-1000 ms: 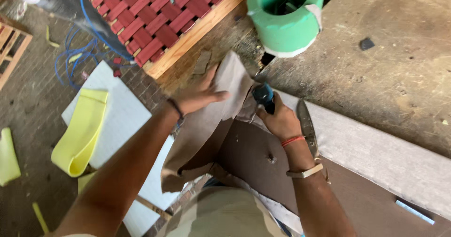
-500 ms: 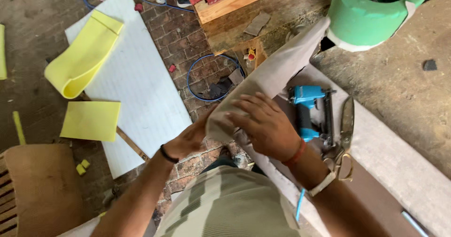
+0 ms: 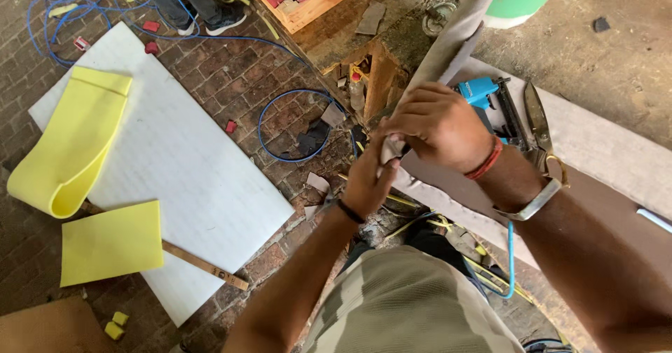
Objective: The person cuts beige upholstery fabric with shears, pulls the fabric taut over a long wooden furniture frame, and staples it in place using a pneumatic nail gun, folding the fabric around a corner and stapling the folded edge down.
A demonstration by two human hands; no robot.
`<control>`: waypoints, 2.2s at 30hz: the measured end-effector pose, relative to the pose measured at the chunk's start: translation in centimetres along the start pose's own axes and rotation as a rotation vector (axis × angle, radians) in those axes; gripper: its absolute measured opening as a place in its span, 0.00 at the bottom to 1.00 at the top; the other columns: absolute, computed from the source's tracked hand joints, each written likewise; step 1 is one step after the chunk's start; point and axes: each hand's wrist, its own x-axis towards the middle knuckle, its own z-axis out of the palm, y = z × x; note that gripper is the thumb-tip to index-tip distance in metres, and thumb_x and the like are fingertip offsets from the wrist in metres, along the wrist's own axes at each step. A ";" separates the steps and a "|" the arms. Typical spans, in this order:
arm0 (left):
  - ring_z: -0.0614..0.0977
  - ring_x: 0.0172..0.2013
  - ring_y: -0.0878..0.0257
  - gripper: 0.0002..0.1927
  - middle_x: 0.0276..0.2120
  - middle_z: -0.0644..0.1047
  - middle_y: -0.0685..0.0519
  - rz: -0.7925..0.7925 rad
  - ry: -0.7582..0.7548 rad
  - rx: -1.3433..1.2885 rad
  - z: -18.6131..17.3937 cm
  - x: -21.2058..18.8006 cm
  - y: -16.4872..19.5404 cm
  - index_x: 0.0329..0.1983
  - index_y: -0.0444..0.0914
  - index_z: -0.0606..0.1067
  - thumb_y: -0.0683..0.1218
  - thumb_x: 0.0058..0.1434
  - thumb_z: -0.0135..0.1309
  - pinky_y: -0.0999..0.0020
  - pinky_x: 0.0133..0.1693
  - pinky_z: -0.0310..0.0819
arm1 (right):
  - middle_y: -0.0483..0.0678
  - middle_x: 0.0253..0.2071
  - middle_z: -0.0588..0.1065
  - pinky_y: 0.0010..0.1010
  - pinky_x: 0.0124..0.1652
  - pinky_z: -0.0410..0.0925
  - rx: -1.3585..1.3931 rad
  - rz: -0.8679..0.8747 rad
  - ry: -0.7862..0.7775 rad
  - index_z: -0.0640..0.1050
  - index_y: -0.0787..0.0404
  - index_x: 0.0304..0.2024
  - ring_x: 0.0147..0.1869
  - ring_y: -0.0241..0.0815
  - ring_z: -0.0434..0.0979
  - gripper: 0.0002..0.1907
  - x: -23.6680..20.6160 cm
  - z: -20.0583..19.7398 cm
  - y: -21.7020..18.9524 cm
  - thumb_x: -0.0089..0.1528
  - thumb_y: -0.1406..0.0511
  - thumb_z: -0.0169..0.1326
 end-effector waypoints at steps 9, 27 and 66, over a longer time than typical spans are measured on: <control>0.67 0.72 0.51 0.27 0.73 0.64 0.42 -0.011 0.255 0.024 2.5 -0.2 0.5 0.72 0.39 0.67 0.42 0.68 0.46 0.61 0.68 0.64 | 0.54 0.45 0.80 0.41 0.51 0.71 0.075 0.036 -0.061 0.80 0.65 0.44 0.51 0.52 0.79 0.22 -2.0 -2.6 -2.5 0.46 0.69 0.62; 0.78 0.63 0.48 0.20 0.64 0.74 0.50 0.461 0.252 0.683 1.6 -0.9 -1.4 0.60 0.43 0.77 0.41 0.64 0.60 0.61 0.54 0.81 | 0.46 0.33 0.78 0.36 0.40 0.68 0.053 0.172 0.121 0.82 0.57 0.33 0.38 0.47 0.77 0.09 -8.9 2.0 -2.2 0.51 0.71 0.66; 0.73 0.64 0.44 0.49 0.67 0.64 0.29 -0.296 -0.356 0.194 -2.1 3.2 2.0 0.77 0.31 0.38 0.51 0.65 0.54 0.55 0.63 0.68 | 0.46 0.39 0.79 0.34 0.50 0.69 1.364 0.956 0.264 0.79 0.63 0.45 0.44 0.39 0.74 0.14 -13.1 15.9 -0.8 0.73 0.59 0.49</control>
